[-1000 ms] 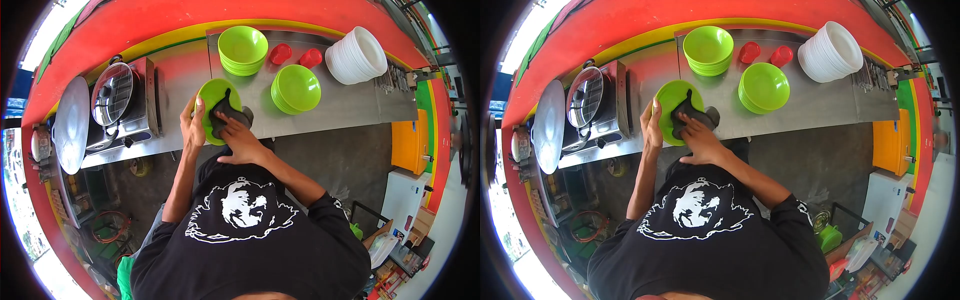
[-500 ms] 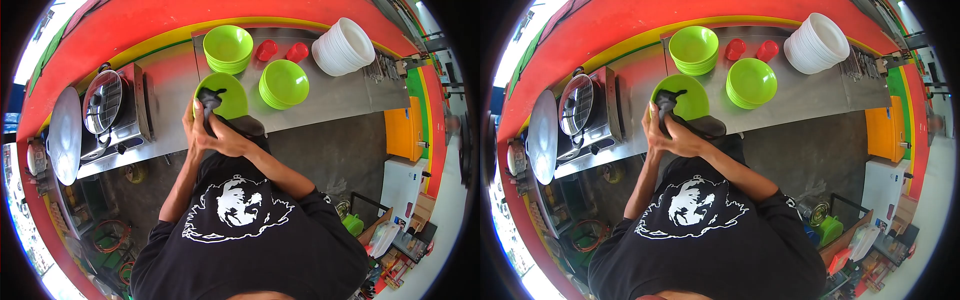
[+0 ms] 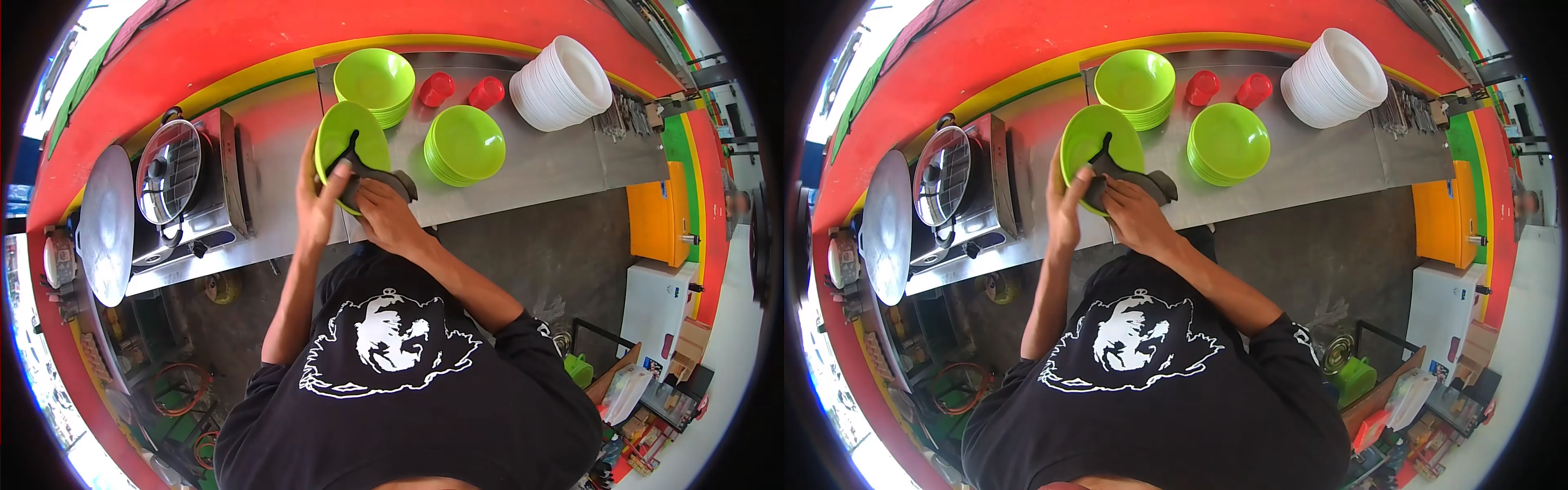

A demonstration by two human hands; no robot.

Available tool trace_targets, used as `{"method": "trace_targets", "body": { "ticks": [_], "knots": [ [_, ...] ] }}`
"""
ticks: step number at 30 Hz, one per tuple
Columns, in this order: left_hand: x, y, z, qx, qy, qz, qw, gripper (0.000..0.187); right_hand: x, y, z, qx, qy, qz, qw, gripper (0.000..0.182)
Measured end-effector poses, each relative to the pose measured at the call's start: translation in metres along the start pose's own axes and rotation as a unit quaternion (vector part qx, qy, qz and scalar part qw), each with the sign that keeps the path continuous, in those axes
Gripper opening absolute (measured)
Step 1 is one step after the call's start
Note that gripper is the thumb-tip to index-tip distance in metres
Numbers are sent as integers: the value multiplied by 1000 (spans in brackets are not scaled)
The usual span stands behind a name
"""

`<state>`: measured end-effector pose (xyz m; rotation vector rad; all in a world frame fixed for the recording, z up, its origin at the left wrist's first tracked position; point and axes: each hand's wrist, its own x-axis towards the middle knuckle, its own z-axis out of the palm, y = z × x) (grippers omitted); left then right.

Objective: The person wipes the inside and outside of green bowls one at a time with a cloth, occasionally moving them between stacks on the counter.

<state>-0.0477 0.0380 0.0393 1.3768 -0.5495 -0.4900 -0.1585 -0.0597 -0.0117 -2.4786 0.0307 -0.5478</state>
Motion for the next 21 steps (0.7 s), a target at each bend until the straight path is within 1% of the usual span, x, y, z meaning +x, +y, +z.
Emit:
{"method": "trace_targets", "body": {
  "ticks": [2,3,4,6,7,9,10,12,13,15,16,17,18,20,21],
  "knots": [
    [-11,-21,9,51,41,46,997,64,5,-13,6,80,-7,31,996,35],
    [-9,-27,4,-24,37,-1,999,60,8,-19,6,118,-8,45,992,35],
    [-9,-27,3,-52,61,-55,995,47,10,-24,1,153,-35,50,986,36],
    [-6,-41,-19,-130,40,-74,988,48,13,-31,-16,205,-126,61,969,38],
    [-4,-42,-26,-136,63,-89,985,45,9,-30,-15,167,-121,27,978,41],
    [-2,-38,-43,-201,37,-151,967,45,0,-25,-10,86,-108,-42,990,49],
    [1,-34,-49,-233,23,-179,955,46,-2,-21,-12,59,-119,-54,990,53],
    [5,-29,-58,-186,-23,-184,965,47,-6,-9,-19,5,-141,-77,987,63],
    [6,-26,-62,-162,-45,-187,968,47,-10,1,-17,-32,-169,-73,982,74],
    [7,-21,-62,-112,-88,-197,970,48,-12,10,-19,-78,-190,-72,976,77],
    [7,-16,-59,-87,-89,-191,974,48,-12,12,-20,-100,-199,-72,972,79],
    [6,-11,-53,-61,-90,-184,977,48,-13,10,-23,-67,-235,-52,968,81],
    [6,-6,-49,-35,-91,-178,979,48,-12,10,-24,-43,-260,-57,963,79],
    [6,-1,-50,-35,-100,-189,976,48,-14,12,-27,6,-310,-64,949,76],
    [7,-1,-50,-35,-106,-195,974,48,-13,11,-30,-15,-304,-89,948,74]
  ]
}}
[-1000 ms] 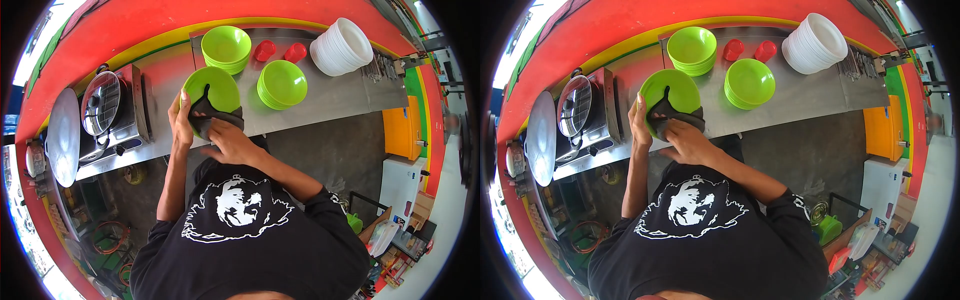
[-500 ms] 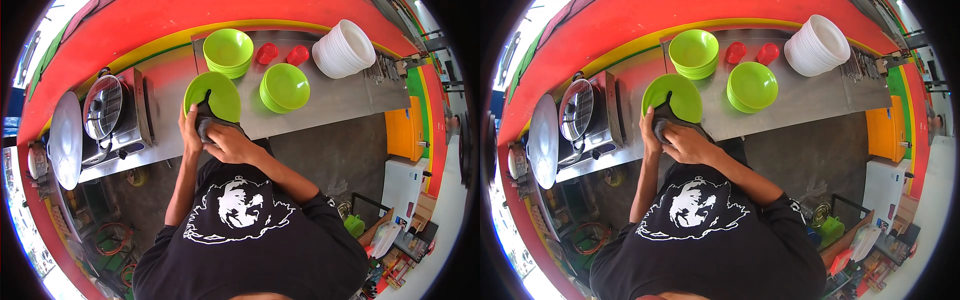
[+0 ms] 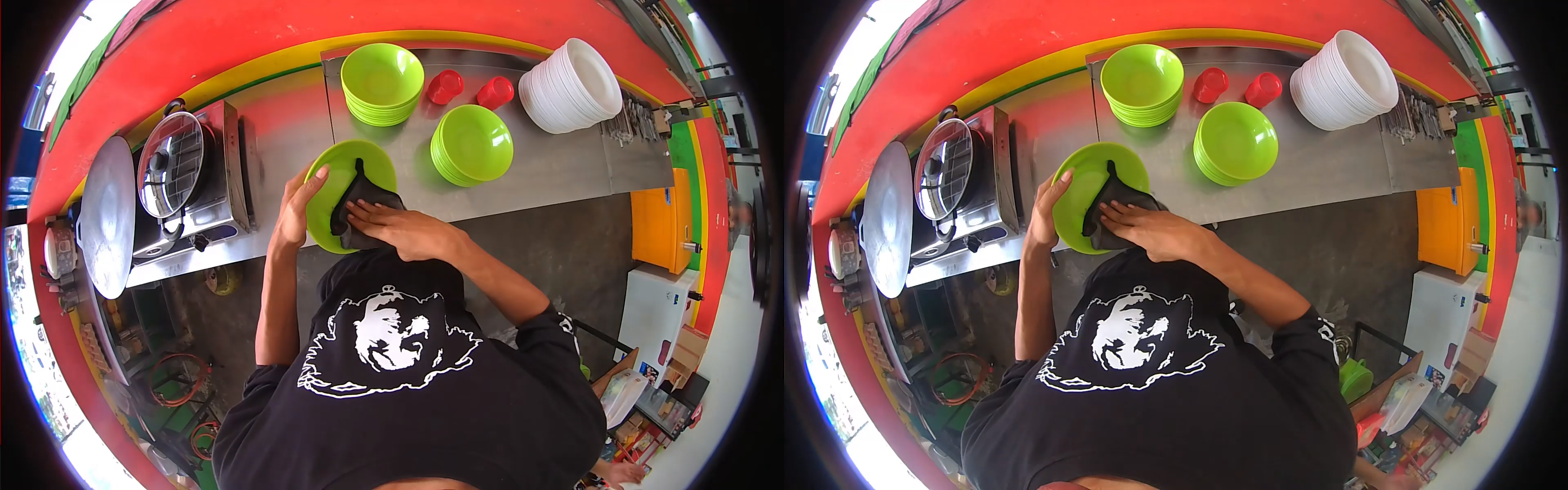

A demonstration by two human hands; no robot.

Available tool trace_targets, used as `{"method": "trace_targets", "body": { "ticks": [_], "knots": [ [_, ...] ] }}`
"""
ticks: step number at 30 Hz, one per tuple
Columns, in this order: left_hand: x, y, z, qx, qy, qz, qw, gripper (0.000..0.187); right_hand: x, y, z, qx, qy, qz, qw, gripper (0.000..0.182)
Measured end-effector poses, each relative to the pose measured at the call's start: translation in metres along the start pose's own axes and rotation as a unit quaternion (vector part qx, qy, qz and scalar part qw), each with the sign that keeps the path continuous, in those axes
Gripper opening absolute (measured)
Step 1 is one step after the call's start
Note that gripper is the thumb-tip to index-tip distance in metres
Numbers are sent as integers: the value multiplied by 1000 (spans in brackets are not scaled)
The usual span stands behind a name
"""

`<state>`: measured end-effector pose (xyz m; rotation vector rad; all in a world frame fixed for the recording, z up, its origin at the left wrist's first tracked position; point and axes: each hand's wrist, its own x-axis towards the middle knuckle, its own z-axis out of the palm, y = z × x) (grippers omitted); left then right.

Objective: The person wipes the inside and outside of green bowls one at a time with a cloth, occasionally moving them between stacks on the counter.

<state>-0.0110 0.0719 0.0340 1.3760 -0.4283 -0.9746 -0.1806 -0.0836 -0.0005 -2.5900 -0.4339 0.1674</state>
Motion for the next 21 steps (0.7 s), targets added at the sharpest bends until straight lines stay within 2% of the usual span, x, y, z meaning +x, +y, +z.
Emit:
{"method": "trace_targets", "body": {
  "ticks": [3,10,13,16,17,18,19,20,21],
  "knots": [
    [5,-3,-14,-53,7,-31,998,47,2,3,-10,-60,25,-43,997,67],
    [8,-13,-14,-112,40,25,993,44,12,17,-8,-51,142,-91,984,48],
    [5,-20,-8,-208,69,36,975,46,16,8,-3,-12,187,-92,978,45],
    [-2,-21,14,-211,186,47,959,45,25,-7,3,19,237,-64,969,46],
    [1,-41,10,-50,231,161,958,45,29,-11,4,26,252,-52,966,47],
    [6,-80,1,113,267,270,918,44,32,-16,5,46,253,-36,966,47],
    [11,-110,-4,271,292,367,841,45,35,-20,6,65,254,-20,965,48],
    [12,-121,-3,281,311,341,841,45,37,-21,6,84,256,-4,963,49],
    [10,-107,5,204,301,296,883,44,39,-21,7,84,264,-8,961,50]
  ]
}}
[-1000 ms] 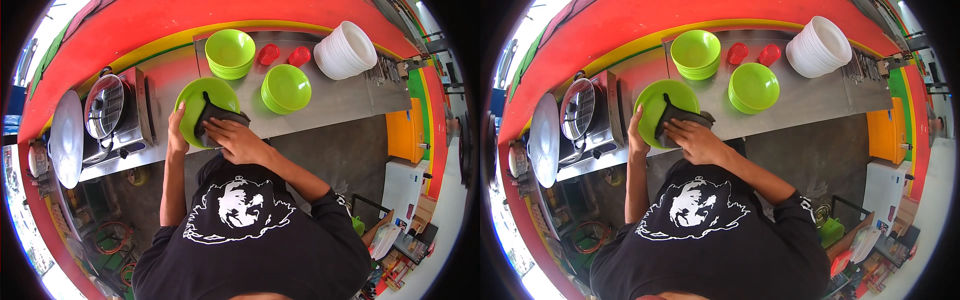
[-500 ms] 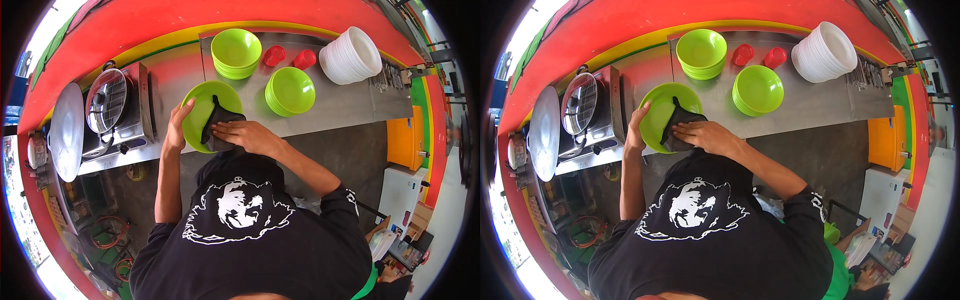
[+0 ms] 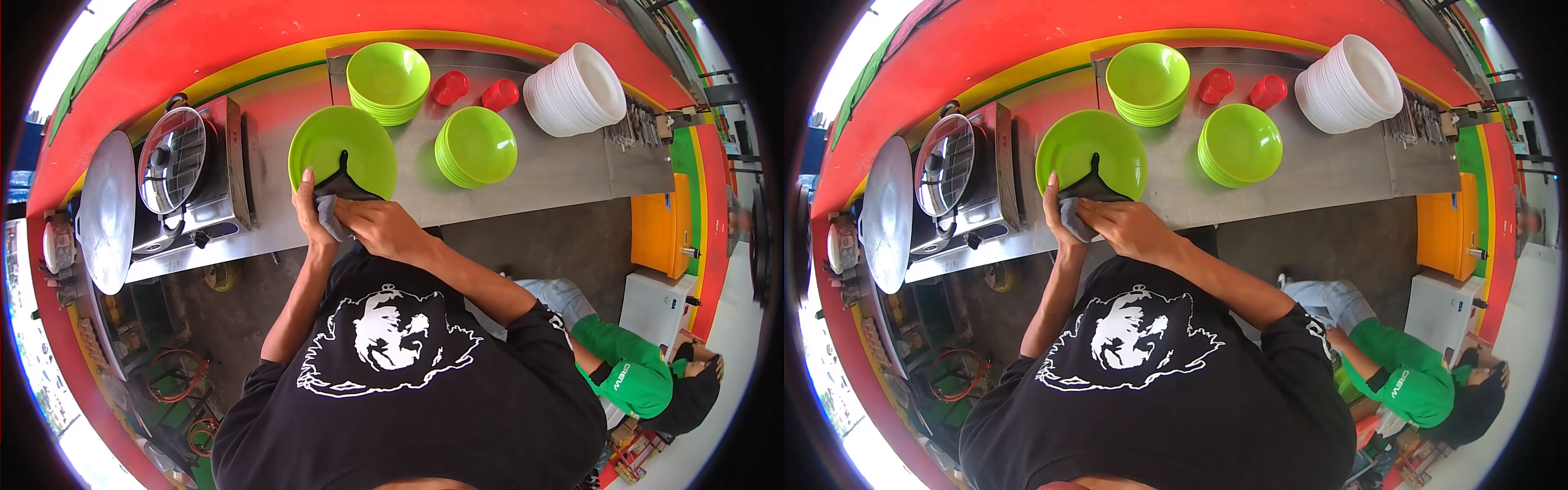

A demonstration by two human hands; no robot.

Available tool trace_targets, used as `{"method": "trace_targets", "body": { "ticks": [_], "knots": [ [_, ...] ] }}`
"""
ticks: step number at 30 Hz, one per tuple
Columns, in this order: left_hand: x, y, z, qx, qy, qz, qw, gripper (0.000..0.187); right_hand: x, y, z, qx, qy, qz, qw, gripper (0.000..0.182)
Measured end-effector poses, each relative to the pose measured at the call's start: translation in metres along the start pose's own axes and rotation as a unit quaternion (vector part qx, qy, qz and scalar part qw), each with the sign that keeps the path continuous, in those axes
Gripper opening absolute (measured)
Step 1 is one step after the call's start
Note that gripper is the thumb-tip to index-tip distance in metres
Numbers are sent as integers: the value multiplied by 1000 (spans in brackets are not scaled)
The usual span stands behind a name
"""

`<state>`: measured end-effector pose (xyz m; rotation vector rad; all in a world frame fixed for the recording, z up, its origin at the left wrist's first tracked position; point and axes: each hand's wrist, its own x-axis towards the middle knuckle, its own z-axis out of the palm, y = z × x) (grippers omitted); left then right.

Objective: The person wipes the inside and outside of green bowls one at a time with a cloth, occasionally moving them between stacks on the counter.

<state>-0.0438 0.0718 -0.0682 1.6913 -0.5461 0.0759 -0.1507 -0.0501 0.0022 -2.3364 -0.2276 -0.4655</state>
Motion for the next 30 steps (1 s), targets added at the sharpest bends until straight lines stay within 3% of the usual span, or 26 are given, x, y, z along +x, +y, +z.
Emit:
{"method": "trace_targets", "body": {
  "ticks": [3,5,8,13,16,19,22,26,30],
  "knots": [
    [26,50,-3,-176,-37,-180,967,42,3,4,1,-1,19,-5,1000,52],
    [40,48,-10,-264,-74,-249,929,42,4,6,-4,-8,20,3,1000,49],
    [51,64,-14,-257,-66,-271,925,42,-3,22,-2,-79,28,-27,996,43],
    [76,83,-26,-234,-202,-276,910,40,-8,30,-4,-171,27,-31,984,39],
    [67,78,-18,-262,-121,-259,922,39,-4,31,-7,-146,24,-48,988,40],
    [56,42,-10,-363,-75,-337,865,38,3,20,-2,-108,36,-50,992,41],
    [40,24,-1,-339,-29,-308,888,40,6,6,8,-62,48,-13,997,43],
    [56,53,-11,-200,-159,-265,930,43,-1,7,14,-27,10,38,999,50],
    [70,65,-24,-256,-178,-294,903,44,-6,22,11,-112,23,-39,993,47]
  ]
}}
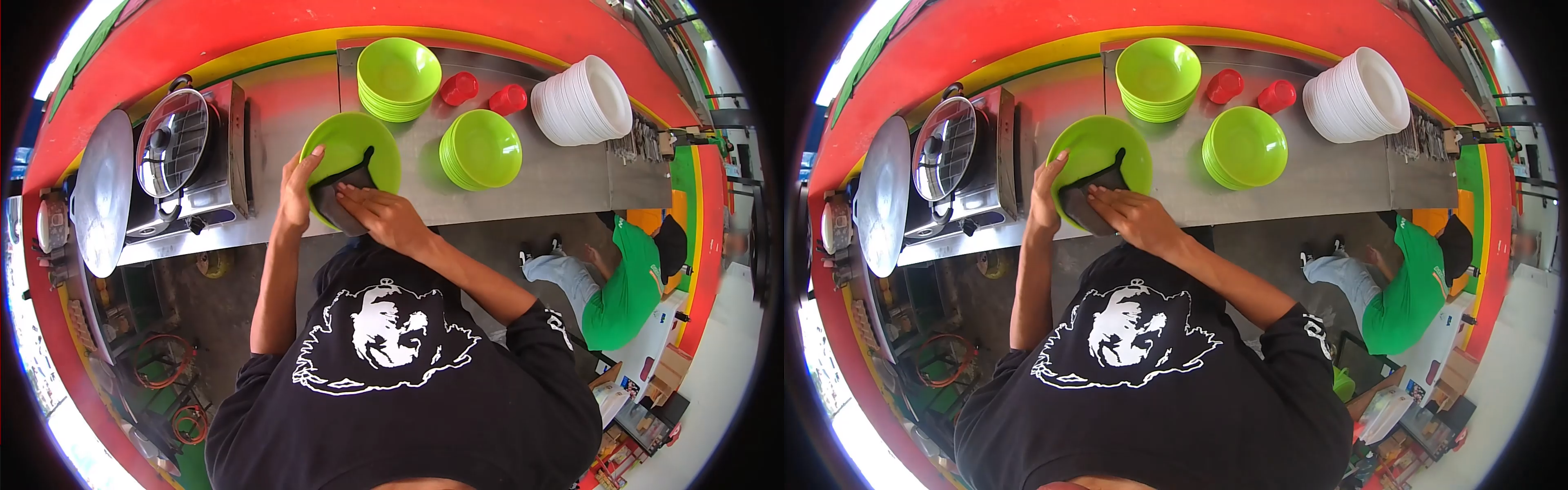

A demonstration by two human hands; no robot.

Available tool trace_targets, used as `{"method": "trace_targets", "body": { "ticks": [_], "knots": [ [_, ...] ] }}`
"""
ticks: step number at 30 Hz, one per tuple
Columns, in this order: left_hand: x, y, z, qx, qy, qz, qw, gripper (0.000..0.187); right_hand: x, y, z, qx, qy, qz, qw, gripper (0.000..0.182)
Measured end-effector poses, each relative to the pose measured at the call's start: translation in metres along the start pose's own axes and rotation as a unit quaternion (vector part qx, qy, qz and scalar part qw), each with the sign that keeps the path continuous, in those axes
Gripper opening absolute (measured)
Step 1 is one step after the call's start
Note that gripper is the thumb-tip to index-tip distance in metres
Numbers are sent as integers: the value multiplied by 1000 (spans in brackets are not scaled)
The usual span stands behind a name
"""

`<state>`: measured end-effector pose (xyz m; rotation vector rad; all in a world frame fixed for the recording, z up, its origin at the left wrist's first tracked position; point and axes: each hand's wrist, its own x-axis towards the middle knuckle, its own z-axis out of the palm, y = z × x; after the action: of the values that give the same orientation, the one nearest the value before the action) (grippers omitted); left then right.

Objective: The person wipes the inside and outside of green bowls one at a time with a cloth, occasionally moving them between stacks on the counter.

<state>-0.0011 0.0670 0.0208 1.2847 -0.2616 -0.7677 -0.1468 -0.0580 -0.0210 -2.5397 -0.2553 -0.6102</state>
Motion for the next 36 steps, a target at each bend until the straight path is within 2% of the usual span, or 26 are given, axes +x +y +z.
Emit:
{"method": "trace_targets", "body": {
  "ticks": [1,4,8,11,14,15,18,19,20,22,23,27,30,31,32,34,35,36],
  "knots": [
    [1,5,-7,-5,-32,-33,999,45,-2,8,-5,-25,-14,-5,1000,47],
    [0,6,-7,33,-28,-60,997,46,-9,15,-3,-75,-43,-12,996,41],
    [4,-16,-10,-27,-17,-25,999,44,-8,8,1,-41,-36,0,999,42],
    [-5,-22,8,-32,39,22,999,42,-1,-14,11,33,-2,40,999,53],
    [-11,-34,16,77,66,193,976,41,15,-29,4,89,9,105,990,46],
    [-5,-34,12,-47,26,112,992,47,18,-28,2,100,2,114,988,44],
    [-11,-39,25,77,66,200,975,55,24,-21,-1,136,-8,132,982,38],
    [-16,-27,32,64,61,188,978,61,25,-20,-1,151,-1,133,980,37],
    [-15,-26,31,58,68,179,980,58,26,-20,-2,164,8,136,977,35],
    [-10,-25,25,47,81,158,983,52,27,-24,-13,129,-36,109,985,35],
    [-6,-36,9,-45,60,81,994,51,27,-25,-16,112,-58,95,987,36],
    [-3,-15,-29,-59,-67,-34,995,50,3,-10,5,40,-36,23,998,36],
    [-9,-17,-25,-49,-45,-39,997,56,5,-4,4,12,-24,11,1000,37],
    [-9,-24,-25,-101,-31,-43,993,59,9,-4,4,17,-12,22,1000,37],
    [-12,-30,-18,-46,-25,36,998,60,14,-6,3,21,1,32,999,37],
    [-21,-38,4,91,24,110,989,62,22,-24,5,99,-79,167,978,41],
    [-22,-42,11,66,64,125,988,56,25,-30,7,136,-118,231,956,43],
    [-20,-46,5,29,78,92,992,52,27,-31,9,129,-92,187,970,44]
  ]
}}
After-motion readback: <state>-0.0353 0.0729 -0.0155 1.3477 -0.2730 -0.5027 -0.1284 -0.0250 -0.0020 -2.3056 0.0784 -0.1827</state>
